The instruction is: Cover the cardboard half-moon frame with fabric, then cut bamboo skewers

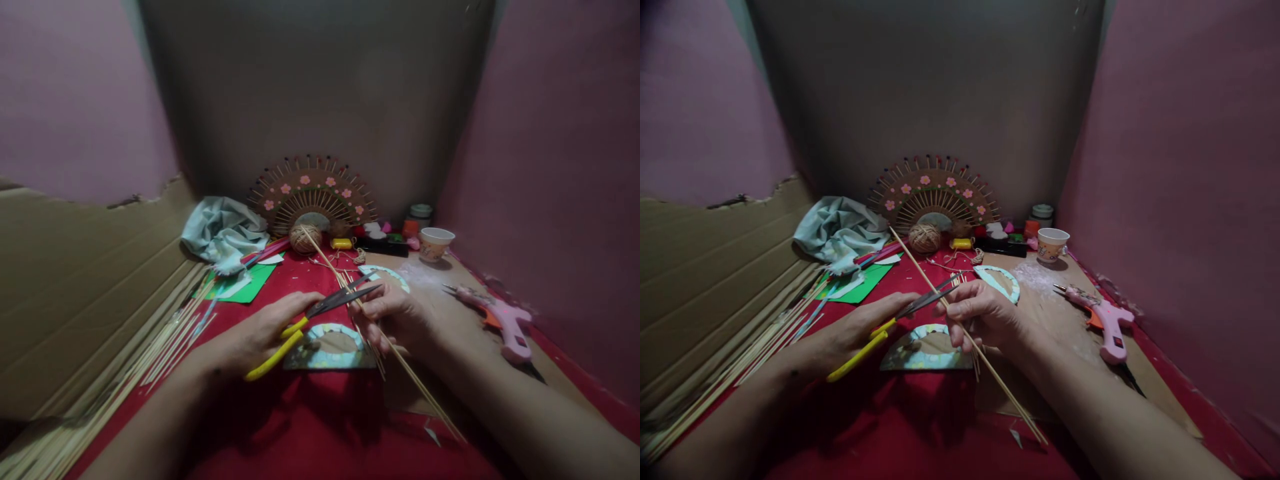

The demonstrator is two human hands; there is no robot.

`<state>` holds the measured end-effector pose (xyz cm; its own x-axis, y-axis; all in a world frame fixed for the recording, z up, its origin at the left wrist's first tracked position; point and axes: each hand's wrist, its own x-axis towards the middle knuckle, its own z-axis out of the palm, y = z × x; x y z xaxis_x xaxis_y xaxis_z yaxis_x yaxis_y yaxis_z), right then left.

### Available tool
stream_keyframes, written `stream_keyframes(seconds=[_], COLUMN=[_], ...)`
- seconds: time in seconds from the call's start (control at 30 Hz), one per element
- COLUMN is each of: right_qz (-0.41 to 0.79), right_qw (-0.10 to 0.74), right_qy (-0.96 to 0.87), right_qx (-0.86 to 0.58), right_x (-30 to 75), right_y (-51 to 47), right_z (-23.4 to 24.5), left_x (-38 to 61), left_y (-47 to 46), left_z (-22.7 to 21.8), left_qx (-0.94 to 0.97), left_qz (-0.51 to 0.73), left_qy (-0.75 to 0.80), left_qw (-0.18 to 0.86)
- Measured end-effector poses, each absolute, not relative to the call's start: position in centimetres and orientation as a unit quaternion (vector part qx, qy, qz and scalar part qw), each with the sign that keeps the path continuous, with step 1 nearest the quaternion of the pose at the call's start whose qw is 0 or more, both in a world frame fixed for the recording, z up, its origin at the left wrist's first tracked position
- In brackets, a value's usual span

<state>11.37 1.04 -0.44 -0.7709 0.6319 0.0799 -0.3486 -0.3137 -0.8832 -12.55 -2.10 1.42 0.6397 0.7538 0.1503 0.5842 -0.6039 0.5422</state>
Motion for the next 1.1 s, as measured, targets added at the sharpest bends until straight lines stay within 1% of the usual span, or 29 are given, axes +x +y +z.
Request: stream_keyframes(seconds=[0.1,0.3,0.53,0.8,0.93,1.1], right_qz=[0.804,0.8,0.804,0.799,0.798,0.784], right_qw=[0.298,0.317,0.326,0.349,0.349,0.382], right_qy=[-0.492,-0.476,-0.466,-0.47,-0.475,-0.465], right_qx=[-0.152,-0.18,-0.177,-0.14,-0.127,-0.153], right_x=[11.2,11.0,10.9,11.0,11.0,10.8], right_y=[0.8,0.4,0.3,1.6,1.9,1.9], right_z=[-0.4,-0.2,-0.3,-1.5,-1.7,-1.6], left_x=[-12.2,-11.8,-11.9,-12.6,-12.7,-12.9], left_y=[-2.3,-2.9,-2.9,-2.8,-2.6,-2.0], left_z=[1.5,2.1,1.7,1.0,0.8,-0.1], left_qx=[0.876,0.873,0.876,0.877,0.88,0.88], left_qz=[0.184,0.171,0.173,0.139,0.146,0.159], left_qy=[0.38,0.386,0.39,0.42,0.416,0.418], left_qw=[0.233,0.242,0.224,0.184,0.179,0.162])
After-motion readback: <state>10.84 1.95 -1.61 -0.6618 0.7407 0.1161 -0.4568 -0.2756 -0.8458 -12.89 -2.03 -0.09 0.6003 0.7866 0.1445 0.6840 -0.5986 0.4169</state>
